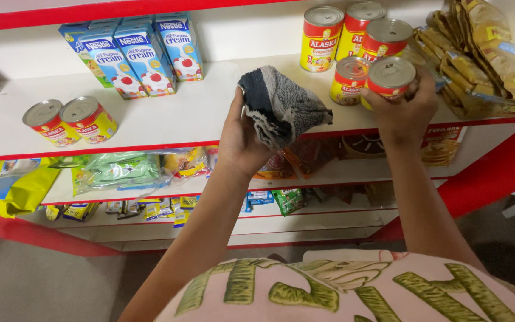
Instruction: The person wipes the surfaces of various packaged goods on a store shelf using a cloth. They handle cartons of cream and several cans one at a time, rotating them to clean all sides before placing them back on the shelf.
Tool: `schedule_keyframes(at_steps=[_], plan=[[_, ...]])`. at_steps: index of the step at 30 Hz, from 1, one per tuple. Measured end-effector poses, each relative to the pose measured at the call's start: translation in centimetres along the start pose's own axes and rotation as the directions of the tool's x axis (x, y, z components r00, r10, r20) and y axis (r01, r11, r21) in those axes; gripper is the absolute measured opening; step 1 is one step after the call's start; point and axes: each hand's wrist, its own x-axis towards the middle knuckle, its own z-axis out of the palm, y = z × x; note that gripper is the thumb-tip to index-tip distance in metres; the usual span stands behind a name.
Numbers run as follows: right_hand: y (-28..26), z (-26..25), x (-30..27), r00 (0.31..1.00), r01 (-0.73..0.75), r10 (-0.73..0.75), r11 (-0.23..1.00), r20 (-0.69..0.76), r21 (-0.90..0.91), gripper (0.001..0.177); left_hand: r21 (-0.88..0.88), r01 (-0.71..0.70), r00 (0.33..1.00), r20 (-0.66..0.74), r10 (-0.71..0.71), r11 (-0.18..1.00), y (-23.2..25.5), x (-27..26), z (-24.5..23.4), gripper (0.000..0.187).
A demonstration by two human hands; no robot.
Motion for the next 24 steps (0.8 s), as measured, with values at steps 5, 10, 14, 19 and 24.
schedule_keyframes(at_steps=[5,10,14,19,24], plan=[[-3.8,1.1,-0.4,0.988,0.118,-0.136,0.971,0.076,0.208,0.059,0.031,-0.046,0.999,0.007,0.046,0.998,1.1,-1.5,0.6,0.066],[-7.1,3.6,-1.5,0.958,0.191,-0.248,0.929,0.147,0.318,0.067,0.033,-0.107,0.994,-0.035,0.108,0.994,2.3,-4.0,0.4,0.064],[-10.1,5.7,-3.7,0.920,0.138,-0.273,0.897,0.282,0.420,0.072,0.027,-0.184,0.983,-0.018,0.184,0.983,3.0,-6.6,-0.2,0.061],[-13.3,8.0,-6.3,0.831,-0.026,-0.283,0.840,0.478,0.542,0.072,0.079,-0.342,0.940,0.037,0.340,0.936,4.2,-10.1,-0.8,0.054],[-15.5,10.2,-8.4,0.757,-0.217,-0.305,0.717,0.578,0.663,0.078,0.281,-0.544,0.828,0.029,0.560,0.791,5.7,-13.7,-0.8,0.045]])
